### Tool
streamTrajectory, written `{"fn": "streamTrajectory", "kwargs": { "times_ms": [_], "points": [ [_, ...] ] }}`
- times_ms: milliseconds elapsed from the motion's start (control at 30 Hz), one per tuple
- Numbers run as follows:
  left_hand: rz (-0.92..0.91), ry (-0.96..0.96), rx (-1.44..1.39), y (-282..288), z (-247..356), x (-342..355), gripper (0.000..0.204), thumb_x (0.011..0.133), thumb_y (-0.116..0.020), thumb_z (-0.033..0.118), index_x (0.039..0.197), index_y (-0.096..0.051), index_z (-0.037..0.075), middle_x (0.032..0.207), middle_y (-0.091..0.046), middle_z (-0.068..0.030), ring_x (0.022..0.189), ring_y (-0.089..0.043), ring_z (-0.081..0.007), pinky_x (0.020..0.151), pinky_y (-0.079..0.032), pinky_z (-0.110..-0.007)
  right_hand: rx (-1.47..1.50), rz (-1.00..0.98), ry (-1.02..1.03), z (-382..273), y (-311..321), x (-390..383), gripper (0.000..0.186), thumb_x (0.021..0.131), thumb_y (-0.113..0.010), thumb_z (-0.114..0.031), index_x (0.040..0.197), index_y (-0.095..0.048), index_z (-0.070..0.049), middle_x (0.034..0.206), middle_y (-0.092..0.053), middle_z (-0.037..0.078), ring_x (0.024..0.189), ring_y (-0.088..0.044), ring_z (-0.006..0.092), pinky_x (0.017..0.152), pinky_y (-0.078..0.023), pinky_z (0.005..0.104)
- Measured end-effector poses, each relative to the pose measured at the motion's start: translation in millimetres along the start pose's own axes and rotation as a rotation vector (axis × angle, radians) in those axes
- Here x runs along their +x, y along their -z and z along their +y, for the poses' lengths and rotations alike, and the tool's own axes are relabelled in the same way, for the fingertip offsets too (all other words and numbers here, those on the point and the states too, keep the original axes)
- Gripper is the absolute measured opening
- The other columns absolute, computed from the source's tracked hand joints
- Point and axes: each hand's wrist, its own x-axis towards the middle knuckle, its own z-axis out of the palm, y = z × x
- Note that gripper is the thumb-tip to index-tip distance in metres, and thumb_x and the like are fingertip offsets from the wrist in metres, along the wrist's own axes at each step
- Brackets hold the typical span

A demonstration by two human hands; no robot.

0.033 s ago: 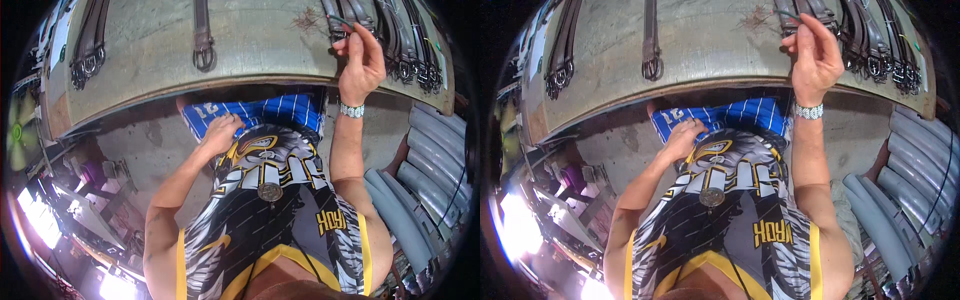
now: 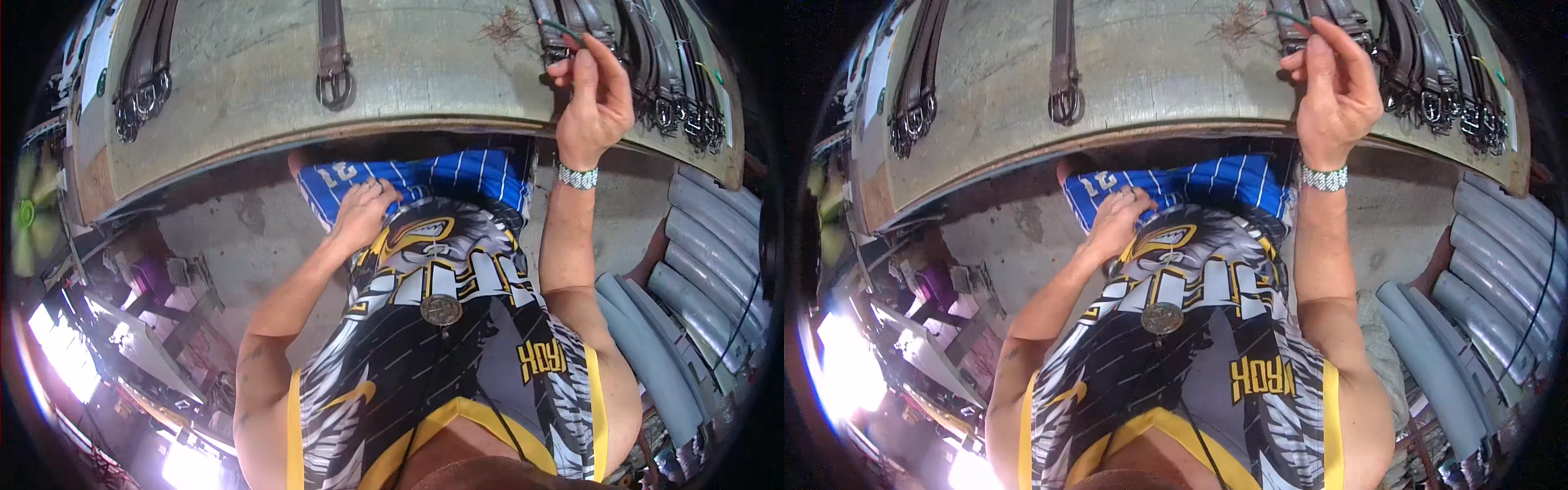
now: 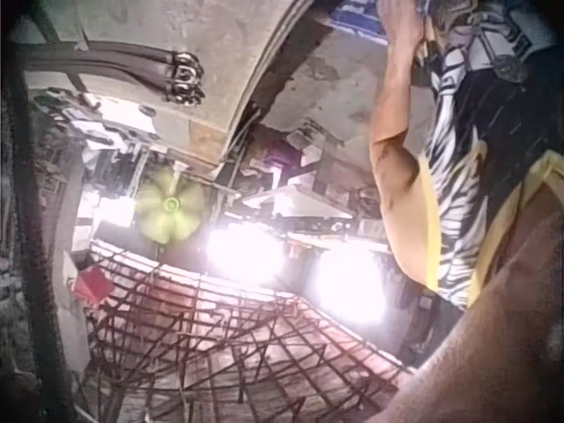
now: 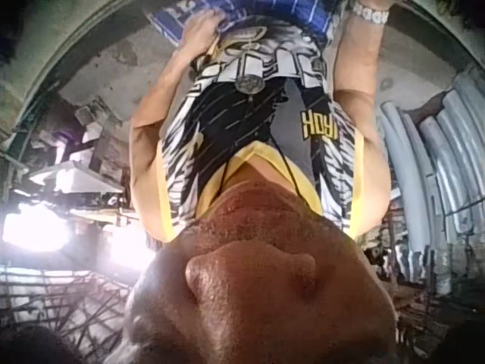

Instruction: Inspecting and organizing several leather belts on a workbench.

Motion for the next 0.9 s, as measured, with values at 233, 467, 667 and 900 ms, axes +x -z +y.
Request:
{"fn": "streamTrajectory", "kwargs": {
  "times_ms": [233, 467, 667, 900],
  "points": [
    [0.707, 0.453, -0.073, -4.8, -39.6, -23.7, 0.011, 0.085, -0.075, 0.010, 0.093, -0.071, 0.003, 0.089, -0.069, -0.0108, 0.078, -0.065, -0.0255, 0.071, -0.052, -0.040, -0.019, 0.019, 0.006, 6.9, 7.9, -1.7, 0.022, 0.101, -0.060, -0.004, 0.120, -0.066, 0.005, 0.106, -0.074, 0.022, 0.073, -0.070, 0.0162, 0.064, -0.054, 0.0241],
    [0.179, 0.696, -1.143, 22.8, -57.6, -78.5, 0.043, 0.099, -0.065, 0.022, 0.131, -0.056, -0.005, 0.103, -0.072, -0.0146, 0.079, -0.073, -0.0214, 0.069, -0.060, -0.032, 0.044, -0.029, 0.050, 7.4, 1.5, -2.1, 0.019, 0.100, -0.063, -0.005, 0.116, -0.067, 0.004, 0.101, -0.075, 0.021, 0.070, -0.070, 0.0158, 0.061, -0.054, 0.0232],
    [-0.182, 0.562, -1.718, 83.5, -37.4, -49.6, 0.055, 0.095, -0.072, 0.023, 0.138, -0.052, -0.005, 0.108, -0.070, -0.0113, 0.081, -0.066, -0.0130, 0.069, -0.054, -0.027, -0.009, -0.004, 0.034, -0.3, 9.1, 1.9, 0.020, 0.100, -0.062, -0.003, 0.117, -0.066, 0.005, 0.101, -0.074, 0.021, 0.070, -0.069, 0.0154, 0.061, -0.054, 0.0240],
    [0.244, 0.261, -0.681, 108.3, 23.1, -29.7, 0.042, 0.086, -0.078, 0.015, 0.120, -0.066, -0.005, 0.096, -0.071, -0.0083, 0.073, -0.064, -0.0122, 0.066, -0.051, -0.027, -0.030, -0.019, -0.051, 1.7, 2.5, -6.0, 0.023, 0.102, -0.058, -0.004, 0.123, -0.064, 0.004, 0.106, -0.073, 0.021, 0.073, -0.067, 0.0137, 0.064, -0.052, 0.0251]
  ]
}}
